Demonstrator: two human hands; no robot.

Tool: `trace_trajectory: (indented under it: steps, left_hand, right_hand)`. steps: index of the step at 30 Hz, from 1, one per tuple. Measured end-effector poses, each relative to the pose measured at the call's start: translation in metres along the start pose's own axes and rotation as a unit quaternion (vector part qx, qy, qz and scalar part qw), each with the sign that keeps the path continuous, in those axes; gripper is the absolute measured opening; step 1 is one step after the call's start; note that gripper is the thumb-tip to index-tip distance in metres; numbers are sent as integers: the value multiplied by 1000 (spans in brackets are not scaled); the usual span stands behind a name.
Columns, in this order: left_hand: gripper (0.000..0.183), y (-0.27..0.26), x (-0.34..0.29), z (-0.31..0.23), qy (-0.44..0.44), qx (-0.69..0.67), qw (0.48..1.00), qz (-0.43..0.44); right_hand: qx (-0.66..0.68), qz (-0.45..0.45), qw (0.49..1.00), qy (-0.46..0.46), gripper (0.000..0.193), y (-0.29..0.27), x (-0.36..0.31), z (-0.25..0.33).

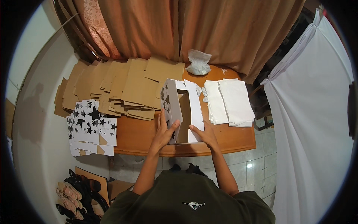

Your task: Folding cardboard sheets into shoe boxes and placing them on a storage shelf.

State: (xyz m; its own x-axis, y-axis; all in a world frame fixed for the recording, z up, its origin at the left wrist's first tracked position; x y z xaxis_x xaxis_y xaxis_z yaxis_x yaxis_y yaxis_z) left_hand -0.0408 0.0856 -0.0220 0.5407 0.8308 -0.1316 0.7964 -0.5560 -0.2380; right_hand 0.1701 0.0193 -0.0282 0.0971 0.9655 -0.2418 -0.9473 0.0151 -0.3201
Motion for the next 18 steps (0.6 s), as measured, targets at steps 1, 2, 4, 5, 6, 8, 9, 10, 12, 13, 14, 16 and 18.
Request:
trace_trajectory:
  steps: [1, 2, 4, 5, 6, 8, 9, 10, 12, 13, 14, 16, 18]
  left_hand:
    - [119, 1, 2, 8, -3, -2, 1000, 3]
    - [118, 0, 8, 14, 6, -61, 998, 4]
    - [117, -1, 15, 23, 14, -121, 993, 5]
    - [116, 1, 14, 19, -1, -148, 989, 20]
    - [115, 4, 15, 17, -15, -174, 984, 36]
    - [106, 11, 28, 48, -25, -168, 983, 68]
    - [98, 16, 33, 55, -33, -160, 981, 104]
    - [98, 20, 34, 62, -36, -161, 981, 104]
    - [93, 28, 34, 67, -52, -158, 985, 42]
    - [86, 31, 34, 68, -8, -115, 992, 42]
    - [86, 38, 36, 74, -13, -114, 992, 45]
    - [85, 45, 39, 84, 44, 75, 996, 27]
    - [89, 53, 45, 94, 10, 93, 994, 48]
  right_hand:
    - [13, -2, 1000, 10, 72, 5, 7, -15]
    - [13, -2, 1000, 11, 72, 8, 10, -17]
    - [-52, -24, 997, 43, 88, 11, 10, -23]
    - [-52, -24, 997, 46, 88, 12, 10, -30]
    - [-101, -32, 992, 61, 95, 12, 11, -38]
    - [-151, -35, 985, 75, 103, 14, 11, -45]
    - [-184, -37, 978, 90, 107, 14, 10, -46]
    - [-216, -38, 970, 105, 110, 13, 10, -48]
    - [-224, -24, 966, 131, 110, 10, 11, -60]
    - [-232, -11, 961, 153, 109, 8, 13, -69]
    - [-229, -9, 961, 157, 109, 5, 16, -84]
    - [-195, -34, 980, 33, 117, 2, 22, -104]
    - [-185, -21, 982, 41, 126, -3, 26, -106]
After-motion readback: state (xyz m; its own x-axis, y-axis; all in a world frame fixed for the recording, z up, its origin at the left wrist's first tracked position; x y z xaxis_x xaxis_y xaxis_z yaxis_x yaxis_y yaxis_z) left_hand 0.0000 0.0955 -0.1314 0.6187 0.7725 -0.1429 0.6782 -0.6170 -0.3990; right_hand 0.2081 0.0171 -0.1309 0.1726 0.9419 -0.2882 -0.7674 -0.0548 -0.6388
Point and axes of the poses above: each hand's wrist, its own x-axis towards the middle knuckle, its own y-axis out of the palm, z = x × y, the point moved 4 cm from there along x, towards the middle knuckle, and after that the axes turned 12 degrees about z, right-handed, at the moved point
